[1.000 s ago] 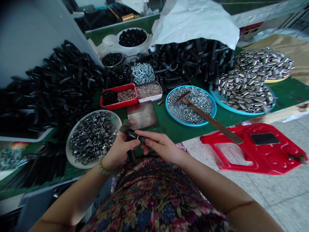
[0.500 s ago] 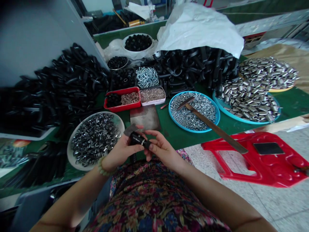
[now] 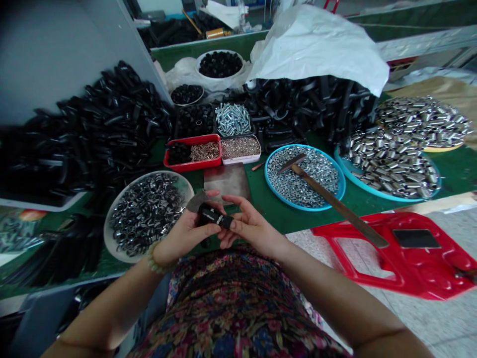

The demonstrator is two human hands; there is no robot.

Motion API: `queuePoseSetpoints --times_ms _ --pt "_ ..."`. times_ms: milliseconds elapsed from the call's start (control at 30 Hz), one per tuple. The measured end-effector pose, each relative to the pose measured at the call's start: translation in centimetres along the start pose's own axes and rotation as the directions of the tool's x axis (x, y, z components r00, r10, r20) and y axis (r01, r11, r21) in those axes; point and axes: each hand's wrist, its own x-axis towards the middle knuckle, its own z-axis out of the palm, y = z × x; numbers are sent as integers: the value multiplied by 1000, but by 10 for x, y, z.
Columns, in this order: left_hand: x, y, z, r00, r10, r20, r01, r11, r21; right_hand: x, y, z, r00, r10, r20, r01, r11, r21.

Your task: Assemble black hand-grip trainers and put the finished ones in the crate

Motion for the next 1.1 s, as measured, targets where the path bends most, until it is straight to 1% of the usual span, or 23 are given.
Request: queuePoseSetpoints --times_ms 100,167,233,300,433,500,533,600,667,700,733,767,800,833,867,900,933,967,1000,1033,1067,1100 --pt "-4 5 0 996 -14 88 21 997 -75 -3 0 2 998 -26 53 30 995 -90" --pt "-9 6 -1 992 -4 123 10 999 -48 -6 -2 3 998 -4 67 13 990 -142" --pt "-13 6 -1 993 38 114 -40 999 17 -9 -8 5 997 21 77 -8 987 -164" --pt "-17 6 0 989 105 106 -112 992 60 -11 -18 7 993 54 101 -38 987 -157" --pt "-21 7 2 958 255 131 -262 964 36 -13 -37 17 985 100 140 -79 986 -144" --pt "-21 7 5 945 293 146 -298 954 20 -14 -40 24 988 93 124 -74 985 -153" --pt "-20 6 8 947 290 139 -296 955 24 -14 -38 27 991 86 106 -69 984 -162" --pt "-18 4 11 973 220 75 -225 972 71 -14 -31 32 999 37 31 -30 980 -195" --pt "-12 1 11 996 93 -18 -90 988 129 -10 -22 28 993 -65 -101 36 963 -267" --pt "-8 0 8 999 28 -46 -21 987 160 -5 -20 23 986 -99 -136 53 950 -309" --pt "-3 -1 2 998 -24 -61 36 979 202 3 -20 14 987 -104 -119 56 935 -350" --pt "2 -1 -5 996 -53 -70 70 962 264 14 -24 3 994 -86 -61 55 915 -400" --pt "9 -1 -15 995 -58 -82 84 932 353 29 -30 -9 998 -68 5 63 879 -473" --pt "17 -2 -25 995 -42 -95 81 881 466 49 -38 -22 995 -47 83 86 818 -569" --pt "25 -3 -34 995 -6 -101 65 807 587 73 -46 -33 990 -83 110 136 707 -694" --pt "35 -6 -41 996 34 -81 34 710 704 99 -55 -43 976 -204 75 171 510 -843" --pt "45 -10 -46 997 61 -35 -8 593 805 128 -62 -50 960 -257 106 175 259 -950" --pt "56 -16 -49 997 68 29 -58 466 883 156 -67 -53 959 -234 161 167 7 -986" --pt "65 -23 -49 994 60 95 -110 341 933 182 -69 -54 971 -131 202 172 -211 -962" --pt "74 -31 -47 987 49 151 -158 234 959 205 -70 -53 976 -36 213 187 -355 -916" --pt "80 -39 -46 981 46 189 -194 151 969 224 -68 -51 977 31 211 203 -436 -877" --pt "84 -46 -44 976 54 210 -215 96 972 239 -66 -49 976 77 204 216 -480 -851"
